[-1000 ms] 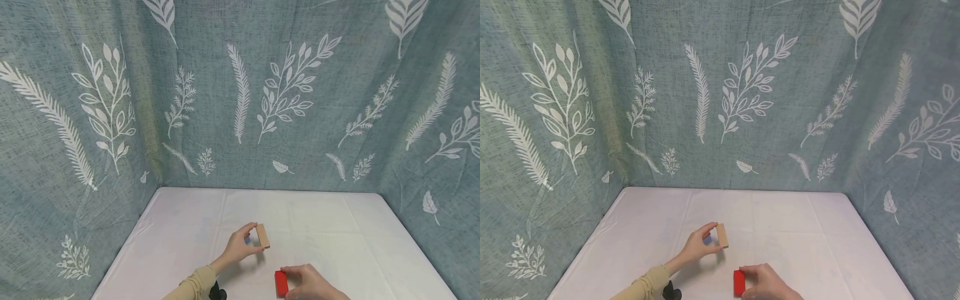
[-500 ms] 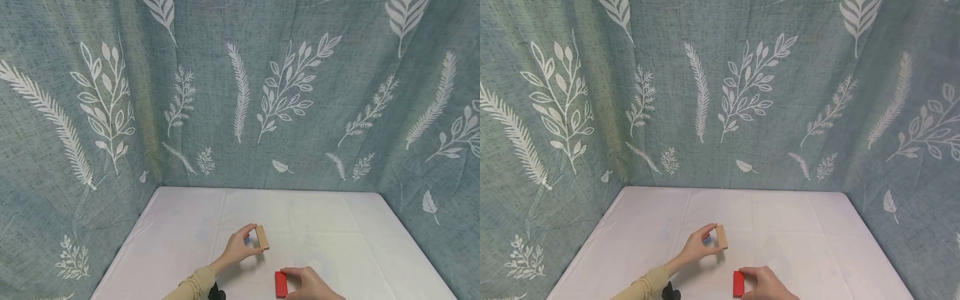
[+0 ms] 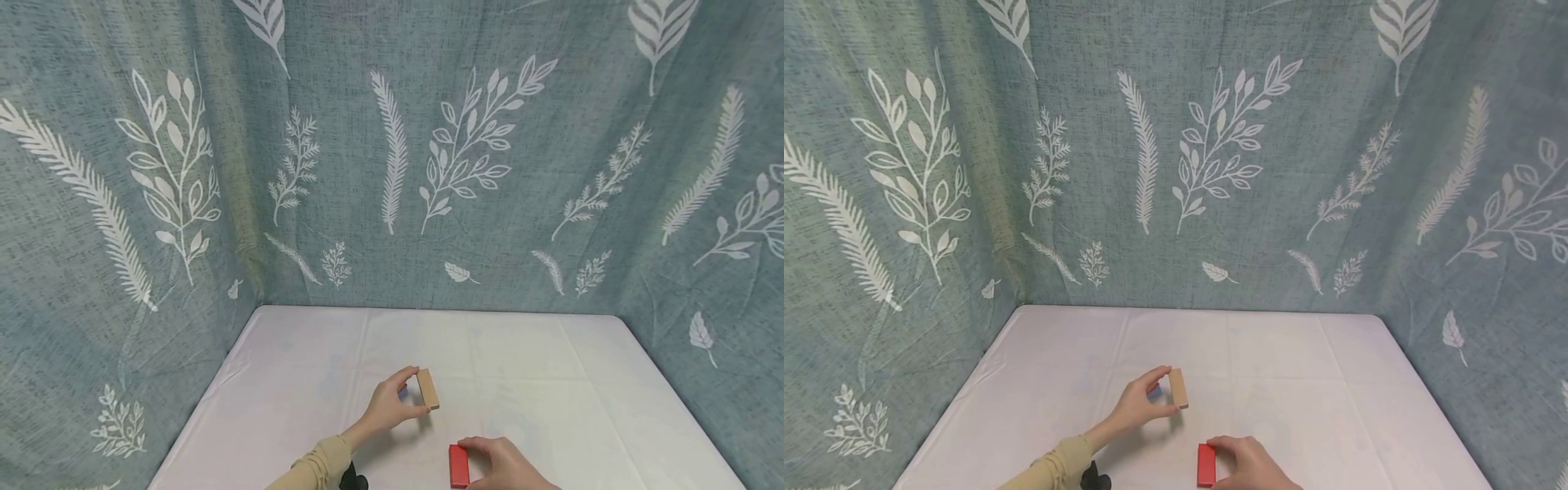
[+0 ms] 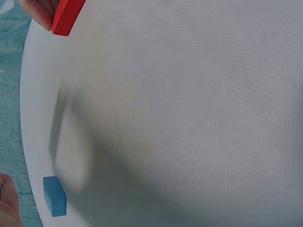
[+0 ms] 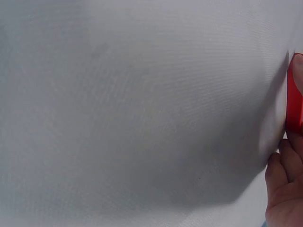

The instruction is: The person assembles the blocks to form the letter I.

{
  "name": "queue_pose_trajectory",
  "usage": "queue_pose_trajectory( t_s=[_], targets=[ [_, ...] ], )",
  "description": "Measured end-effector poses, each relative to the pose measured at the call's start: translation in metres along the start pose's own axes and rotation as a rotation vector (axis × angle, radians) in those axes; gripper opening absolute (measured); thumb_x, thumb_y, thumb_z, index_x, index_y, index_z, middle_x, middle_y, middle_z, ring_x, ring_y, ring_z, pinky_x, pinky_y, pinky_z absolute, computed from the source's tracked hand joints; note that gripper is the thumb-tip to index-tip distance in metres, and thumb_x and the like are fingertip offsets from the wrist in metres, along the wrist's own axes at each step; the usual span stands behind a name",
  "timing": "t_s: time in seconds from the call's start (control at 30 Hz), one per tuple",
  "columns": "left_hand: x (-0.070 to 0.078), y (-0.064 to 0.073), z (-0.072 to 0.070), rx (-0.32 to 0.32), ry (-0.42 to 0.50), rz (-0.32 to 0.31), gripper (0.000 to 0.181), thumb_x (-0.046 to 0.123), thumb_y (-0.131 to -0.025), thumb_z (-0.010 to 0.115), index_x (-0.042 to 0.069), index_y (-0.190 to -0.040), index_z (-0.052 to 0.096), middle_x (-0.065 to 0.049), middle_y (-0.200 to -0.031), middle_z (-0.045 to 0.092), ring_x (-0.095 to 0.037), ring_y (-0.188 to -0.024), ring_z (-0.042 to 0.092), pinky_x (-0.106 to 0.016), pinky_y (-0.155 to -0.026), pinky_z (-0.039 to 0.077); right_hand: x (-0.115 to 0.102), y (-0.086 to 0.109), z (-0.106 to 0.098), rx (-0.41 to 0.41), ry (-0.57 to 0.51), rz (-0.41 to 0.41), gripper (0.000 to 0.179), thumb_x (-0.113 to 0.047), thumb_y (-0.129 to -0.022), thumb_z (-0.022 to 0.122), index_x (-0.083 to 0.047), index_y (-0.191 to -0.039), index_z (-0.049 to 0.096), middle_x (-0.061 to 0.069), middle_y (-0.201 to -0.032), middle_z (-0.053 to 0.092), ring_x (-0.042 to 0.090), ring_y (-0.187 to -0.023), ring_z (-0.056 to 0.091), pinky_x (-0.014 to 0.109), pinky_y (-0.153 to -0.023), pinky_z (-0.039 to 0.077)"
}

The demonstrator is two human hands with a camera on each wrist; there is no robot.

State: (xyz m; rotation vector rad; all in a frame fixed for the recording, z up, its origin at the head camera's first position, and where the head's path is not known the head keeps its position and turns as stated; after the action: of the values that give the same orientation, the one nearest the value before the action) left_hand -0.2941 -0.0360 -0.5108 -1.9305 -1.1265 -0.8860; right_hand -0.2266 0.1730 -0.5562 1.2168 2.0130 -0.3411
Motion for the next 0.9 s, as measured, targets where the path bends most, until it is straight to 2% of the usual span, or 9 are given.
queue_pose_trajectory(
  t_s=[0.17,0.33,0.43,0.57,0.7,0.8,0.9],
  targets=[
    [-0.0006,0.0003,0.0004,0.002,-0.001,0.003,0.073,0.017,-0.072,0.081,-0.007,-0.132,0.048,-0.025,-0.137,0.05,-0.038,-0.128,0.048,-0.042,-0.104,0.045,0.0011,0.0003,0.0001,0.001,0.009,-0.008,0.066,-0.045,-0.07,0.08,-0.014,-0.125,0.061,-0.001,-0.12,0.066,0.008,-0.11,0.059,0.048,-0.094,0.052],
    [-0.0004,0.0014,0.0007,0.0,-0.009,0.007,0.072,0.017,-0.072,0.081,-0.005,-0.132,0.049,-0.024,-0.137,0.05,-0.038,-0.127,0.048,-0.042,-0.103,0.046,0.0008,0.0018,-0.0022,0.027,0.042,-0.068,0.066,-0.045,-0.072,0.079,-0.013,-0.126,0.061,-0.001,-0.121,0.066,0.005,-0.11,0.059,0.03,-0.093,0.054],
    [-0.0008,0.0021,0.0009,-0.004,-0.005,0.005,0.072,0.017,-0.072,0.081,-0.005,-0.132,0.049,-0.025,-0.137,0.05,-0.038,-0.128,0.048,-0.042,-0.103,0.046,-0.0005,0.0026,-0.0047,0.058,0.033,-0.107,0.061,-0.041,-0.074,0.078,-0.01,-0.125,0.062,0.0,-0.12,0.067,0.005,-0.11,0.06,0.026,-0.091,0.054],
    [-0.0022,0.0023,0.0009,-0.004,-0.001,0.002,0.072,0.016,-0.072,0.081,-0.007,-0.132,0.048,-0.025,-0.137,0.05,-0.038,-0.128,0.048,-0.042,-0.104,0.045,-0.0019,0.003,-0.007,0.074,-0.111,-0.093,0.054,-0.036,-0.079,0.075,-0.006,-0.121,0.064,0.007,-0.119,0.068,0.018,-0.113,0.062,0.037,-0.091,0.056],
    [-0.0029,0.0027,0.0013,-0.006,0.008,0.002,0.072,0.016,-0.072,0.081,-0.008,-0.131,0.048,-0.025,-0.137,0.05,-0.039,-0.128,0.047,-0.042,-0.104,0.045,-0.0013,0.0045,-0.0048,0.056,-0.289,-0.031,0.046,-0.032,-0.081,0.074,-0.005,-0.117,0.067,0.012,-0.116,0.068,0.031,-0.111,0.063,0.046,-0.088,0.056],
    [-0.003,0.0028,0.0017,-0.009,0.013,0.001,0.072,0.016,-0.071,0.081,-0.008,-0.131,0.048,-0.025,-0.137,0.05,-0.039,-0.128,0.047,-0.042,-0.104,0.045,0.0001,0.0057,-0.0014,0.047,-0.34,0.0,0.042,-0.03,-0.08,0.074,-0.005,-0.113,0.069,0.012,-0.112,0.07,0.029,-0.107,0.065,0.044,-0.086,0.057],
    [-0.0025,0.0031,0.0022,-0.009,0.009,0.0,0.072,0.016,-0.071,0.082,-0.008,-0.13,0.049,-0.025,-0.136,0.051,-0.038,-0.127,0.048,-0.042,-0.104,0.045,0.0014,0.0057,0.001,0.054,-0.332,-0.012,0.04,-0.03,-0.08,0.075,-0.004,-0.111,0.07,0.012,-0.108,0.071,0.021,-0.102,0.068,0.04,-0.083,0.059]
  ],
)
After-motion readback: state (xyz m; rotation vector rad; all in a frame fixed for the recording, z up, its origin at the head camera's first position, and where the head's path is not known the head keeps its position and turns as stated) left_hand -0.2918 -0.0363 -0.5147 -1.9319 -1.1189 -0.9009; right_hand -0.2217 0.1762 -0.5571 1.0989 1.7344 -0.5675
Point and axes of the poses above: each hand's wrist, its own y-axis away from the middle knuckle, its own z-axis out of the palm, x = y × z, the point moved 5 cm from there along -y, towards the middle knuckle
